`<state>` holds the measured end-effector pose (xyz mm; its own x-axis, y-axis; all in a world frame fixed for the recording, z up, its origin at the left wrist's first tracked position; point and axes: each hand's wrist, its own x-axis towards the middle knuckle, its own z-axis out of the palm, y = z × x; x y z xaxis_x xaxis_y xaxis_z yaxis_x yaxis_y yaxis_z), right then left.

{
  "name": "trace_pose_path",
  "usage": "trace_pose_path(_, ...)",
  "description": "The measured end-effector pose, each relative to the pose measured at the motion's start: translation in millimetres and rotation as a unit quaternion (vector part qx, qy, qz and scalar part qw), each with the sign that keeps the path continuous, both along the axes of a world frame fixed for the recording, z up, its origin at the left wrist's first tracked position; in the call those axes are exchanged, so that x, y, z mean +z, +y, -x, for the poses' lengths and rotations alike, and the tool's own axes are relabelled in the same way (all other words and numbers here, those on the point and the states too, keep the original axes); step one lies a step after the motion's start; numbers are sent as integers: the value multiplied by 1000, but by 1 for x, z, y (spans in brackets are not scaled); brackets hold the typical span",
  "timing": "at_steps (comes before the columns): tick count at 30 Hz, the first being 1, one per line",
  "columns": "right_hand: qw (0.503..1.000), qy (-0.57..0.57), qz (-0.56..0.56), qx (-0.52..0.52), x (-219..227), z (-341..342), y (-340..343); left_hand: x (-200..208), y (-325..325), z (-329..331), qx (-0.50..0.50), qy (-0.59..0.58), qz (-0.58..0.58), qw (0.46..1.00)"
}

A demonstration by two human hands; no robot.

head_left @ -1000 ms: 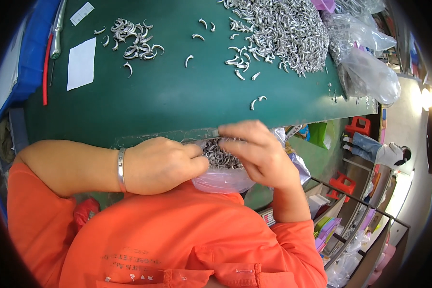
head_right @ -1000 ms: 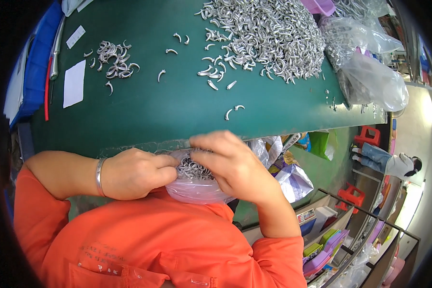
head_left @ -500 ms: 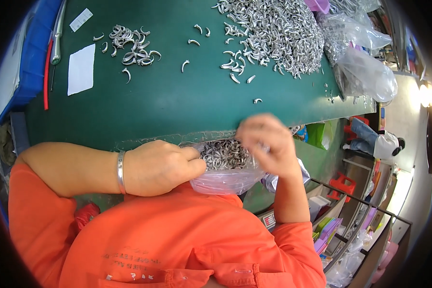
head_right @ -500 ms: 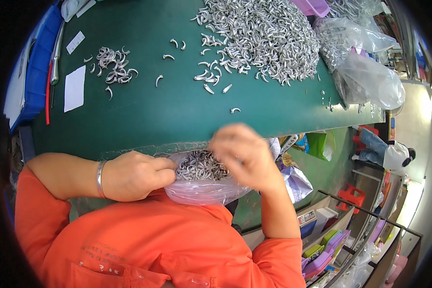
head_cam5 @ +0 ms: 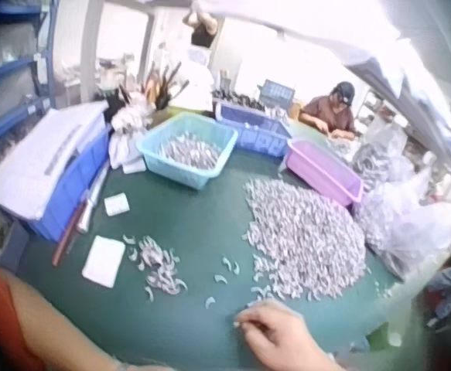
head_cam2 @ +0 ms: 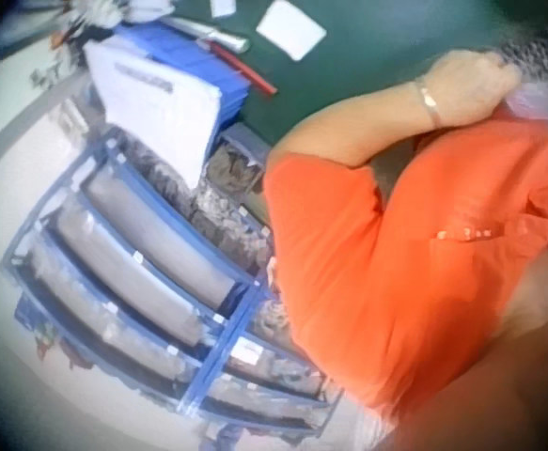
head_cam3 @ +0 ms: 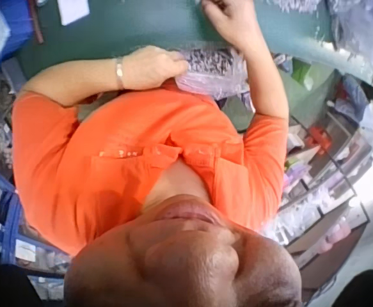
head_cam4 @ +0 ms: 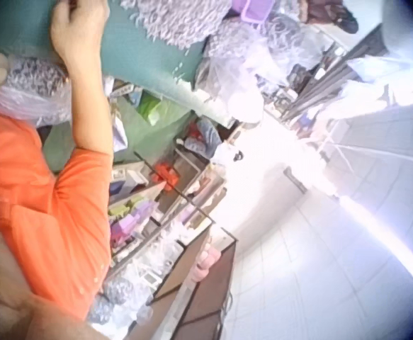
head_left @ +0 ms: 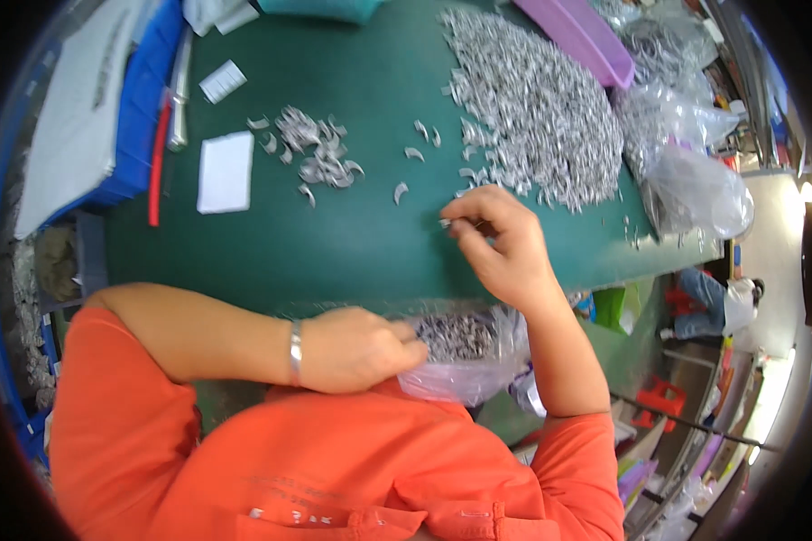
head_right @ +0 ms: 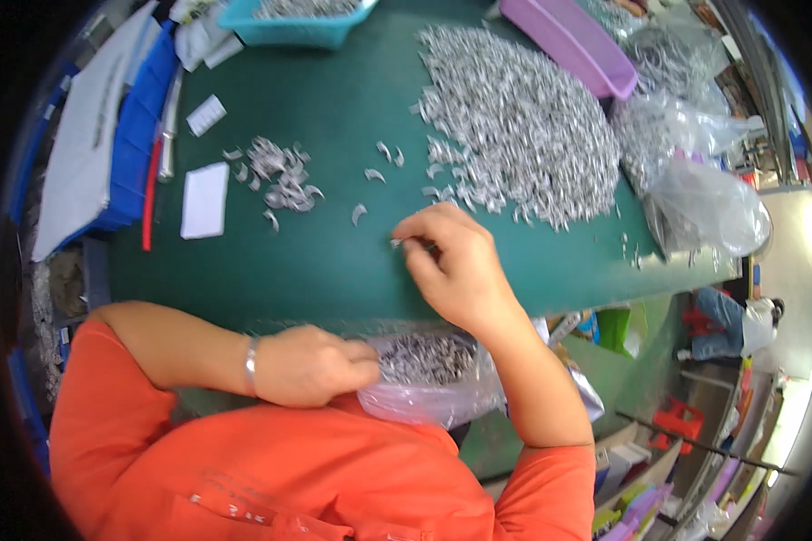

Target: The person picks small, silver, curved metal pieces from a large pile on a green table and places them one by one into a clear plastic bag. The person uses both hands to gather and transfer the parts, occasionally adjusting the bag's position.

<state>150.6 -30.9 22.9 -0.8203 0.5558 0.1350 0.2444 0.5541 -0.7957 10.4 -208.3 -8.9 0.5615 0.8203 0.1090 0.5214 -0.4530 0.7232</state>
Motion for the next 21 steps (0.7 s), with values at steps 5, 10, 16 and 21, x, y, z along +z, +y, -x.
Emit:
trace_pose_path(5, 977, -120, 176, 24, 55, 111, 51, -2, -1, -2, -4, -16, 0, 1000)
trace_pose_path(10, 929, 258, 255, -79, 84, 178, 87, -9, 1, -2, -16, -46, 14, 999)
trace_pose_path(16, 961, 8, -180, 209, 11, 59, 55, -6, 4, -2, -19, -33, 3, 999)
trace_pose_path(21, 972, 32, -185, 138, -11, -26, 28, -5, 0, 1, 5, -21, -1, 1000)
